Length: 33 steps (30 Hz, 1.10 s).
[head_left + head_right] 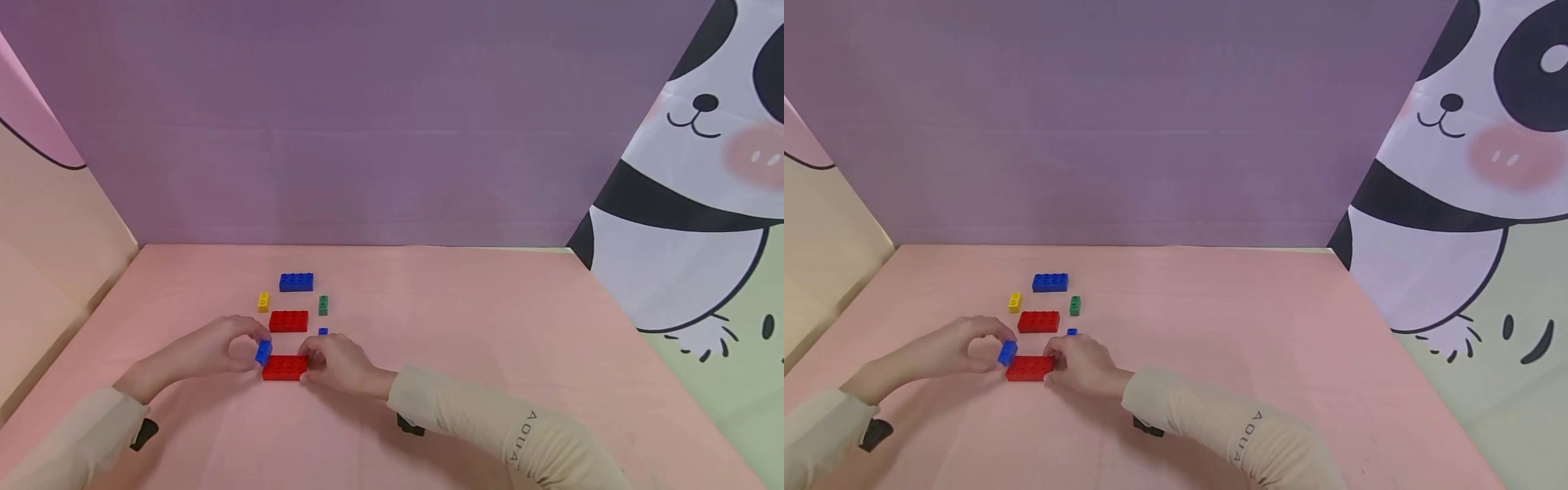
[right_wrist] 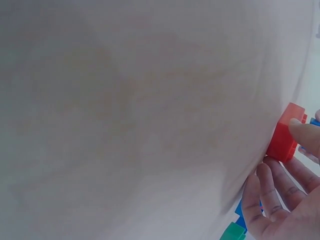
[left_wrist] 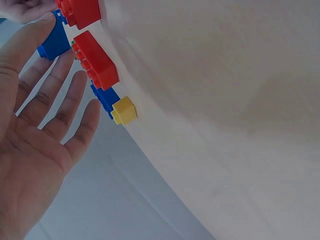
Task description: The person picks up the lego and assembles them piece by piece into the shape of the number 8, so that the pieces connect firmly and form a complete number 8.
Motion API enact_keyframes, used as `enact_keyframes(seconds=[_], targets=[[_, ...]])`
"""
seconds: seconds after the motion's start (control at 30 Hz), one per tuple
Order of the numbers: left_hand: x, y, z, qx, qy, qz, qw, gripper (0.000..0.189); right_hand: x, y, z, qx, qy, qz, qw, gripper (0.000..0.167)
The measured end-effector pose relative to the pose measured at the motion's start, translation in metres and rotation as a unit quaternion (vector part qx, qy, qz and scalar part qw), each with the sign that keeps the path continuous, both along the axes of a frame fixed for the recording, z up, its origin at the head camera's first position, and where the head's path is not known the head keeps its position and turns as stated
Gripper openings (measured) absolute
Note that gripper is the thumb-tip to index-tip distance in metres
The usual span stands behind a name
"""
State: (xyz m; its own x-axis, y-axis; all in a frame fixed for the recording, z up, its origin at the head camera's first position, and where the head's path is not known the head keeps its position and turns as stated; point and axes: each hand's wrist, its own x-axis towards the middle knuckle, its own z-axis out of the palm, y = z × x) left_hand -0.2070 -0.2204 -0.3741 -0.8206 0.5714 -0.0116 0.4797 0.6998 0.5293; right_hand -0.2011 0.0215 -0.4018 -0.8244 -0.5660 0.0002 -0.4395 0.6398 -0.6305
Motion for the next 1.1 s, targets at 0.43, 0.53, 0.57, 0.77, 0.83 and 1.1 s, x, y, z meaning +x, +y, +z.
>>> enact_keyframes(seconds=[0.43,0.53,0.57,0.77,0.83,1.1], targets=[[0.002,0.003,-0.008,0.005,0.006,-0.023,0.9997,0.039,-0.001,-0.001,0.001,-0.002,-0.005,-0.004,1.0000,0.028],[0.002,0.004,-0.009,0.005,0.008,-0.023,0.9997,0.039,-0.001,-0.001,0.000,-0.001,-0.008,-0.006,0.9999,0.029],[0.002,0.004,-0.009,0.004,0.007,-0.022,0.9997,0.039,-0.001,-0.001,0.000,0.001,-0.008,-0.007,0.9999,0.029],[0.004,0.005,-0.009,0.010,-0.002,-0.013,0.9999,0.038,-0.001,-0.002,0.001,0.005,-0.011,-0.008,0.9999,0.030],[0.004,0.006,-0.009,0.017,-0.006,-0.014,0.9997,0.038,-0.001,-0.002,0.001,0.004,-0.011,-0.009,0.9999,0.030],[0.002,0.004,-0.014,0.034,-0.004,-0.021,0.9992,0.037,0.000,-0.001,0.001,-0.003,-0.006,-0.009,0.9999,0.030]])
